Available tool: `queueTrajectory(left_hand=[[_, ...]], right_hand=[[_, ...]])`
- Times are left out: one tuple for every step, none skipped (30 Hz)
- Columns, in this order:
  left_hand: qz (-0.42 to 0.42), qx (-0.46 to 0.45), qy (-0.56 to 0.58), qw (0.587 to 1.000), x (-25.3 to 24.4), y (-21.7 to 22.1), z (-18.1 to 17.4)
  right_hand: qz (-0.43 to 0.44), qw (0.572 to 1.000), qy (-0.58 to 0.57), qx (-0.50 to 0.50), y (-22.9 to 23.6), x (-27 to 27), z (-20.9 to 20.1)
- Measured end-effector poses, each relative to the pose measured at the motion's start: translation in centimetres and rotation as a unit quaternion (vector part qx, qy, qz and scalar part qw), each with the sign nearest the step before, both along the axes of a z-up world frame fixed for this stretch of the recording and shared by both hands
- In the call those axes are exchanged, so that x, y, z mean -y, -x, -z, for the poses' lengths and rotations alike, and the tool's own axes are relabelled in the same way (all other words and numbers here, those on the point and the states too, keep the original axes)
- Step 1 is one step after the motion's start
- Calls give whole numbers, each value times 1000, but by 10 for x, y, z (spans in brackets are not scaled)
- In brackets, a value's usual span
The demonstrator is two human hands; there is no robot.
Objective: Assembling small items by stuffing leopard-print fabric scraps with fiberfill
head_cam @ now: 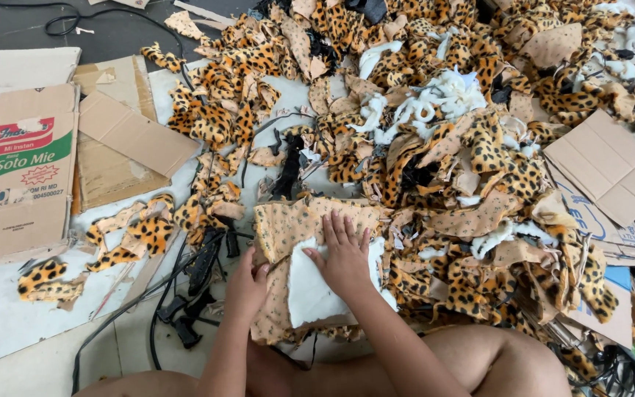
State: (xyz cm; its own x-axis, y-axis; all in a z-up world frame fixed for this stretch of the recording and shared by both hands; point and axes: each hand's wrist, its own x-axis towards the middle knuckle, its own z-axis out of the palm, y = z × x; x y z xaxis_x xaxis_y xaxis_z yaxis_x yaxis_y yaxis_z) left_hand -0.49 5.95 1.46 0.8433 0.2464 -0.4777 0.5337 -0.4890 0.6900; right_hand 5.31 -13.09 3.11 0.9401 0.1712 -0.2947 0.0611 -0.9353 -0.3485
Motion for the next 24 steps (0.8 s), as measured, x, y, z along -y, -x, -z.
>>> queueTrajectory(left_hand=[[1, -1, 0, 1000, -3, -1, 9], [5, 7, -21, 1000, -7, -3, 17], [9, 15, -41, 999, -10, -6, 26], [12, 15, -41, 999, -8, -4, 19], [14, 74, -139, 987, -6, -3, 12], [16, 132, -235, 963, -5, -2, 5], [17, 131, -235, 963, 3, -2, -1], [19, 205, -283, 937, 10, -2, -7], [21, 276, -329, 903, 18, 0, -12], [22, 273, -329, 904, 28, -1, -10], [70, 283, -301, 908, 37, -3, -8], [116, 292, -273, 909, 47, -5, -7], [117, 293, -273, 909, 48, -6, -2], [155, 285, -288, 901, 50, -7, 4], [192, 277, -303, 891, 52, -9, 9], [192, 279, -304, 890, 50, -13, 11], [197, 264, -291, 898, 50, -16, 14], [201, 248, -277, 906, 49, -18, 18], [202, 248, -277, 906, 49, -20, 16], [204, 253, -283, 903, 48, -21, 15], [204, 258, -289, 899, 47, -22, 14], [205, 257, -289, 899, 44, -25, 16], [211, 254, -271, 904, 42, -27, 18], [217, 251, -253, 909, 39, -29, 20]], right_hand=[[1, 1000, 0, -1, 0, 1, 1], [-3, 1000, -11, 8, 0, 2, 1], [-7, 1000, -23, 17, -1, 4, 2], [-5, 1000, -22, 16, 4, 5, -6], [1, 999, -32, 21, 7, 7, -13], [7, 999, -42, 25, 11, 7, -20], [8, 999, -41, 24, 16, 10, -23], [7, 999, -40, 31, 20, 13, -25], [6, 999, -39, 37, 27, 15, -27], [7, 999, -39, 33, 32, 17, -26], [9, 998, -42, 36, 36, 19, -24], [12, 998, -46, 40, 41, 20, -23], [13, 998, -47, 40, 43, 20, -28], [8, 999, -43, 12, 44, 19, -32], [4, 999, -41, -15, 45, 19, -37], [4, 999, -42, -13, 45, 20, -34], [-8, 999, -41, -24, 46, 21, -31], [-21, 998, -40, -35, 47, 22, -27], [-20, 998, -40, -35, 48, 22, -27], [-20, 998, -44, -41, 48, 23, -27], [-22, 998, -49, -46, 47, 22, -27], [-22, 997, -49, -47, 47, 23, -26], [-23, 997, -50, -46, 46, 23, -24], [-23, 997, -52, -45, 46, 23, -23]])
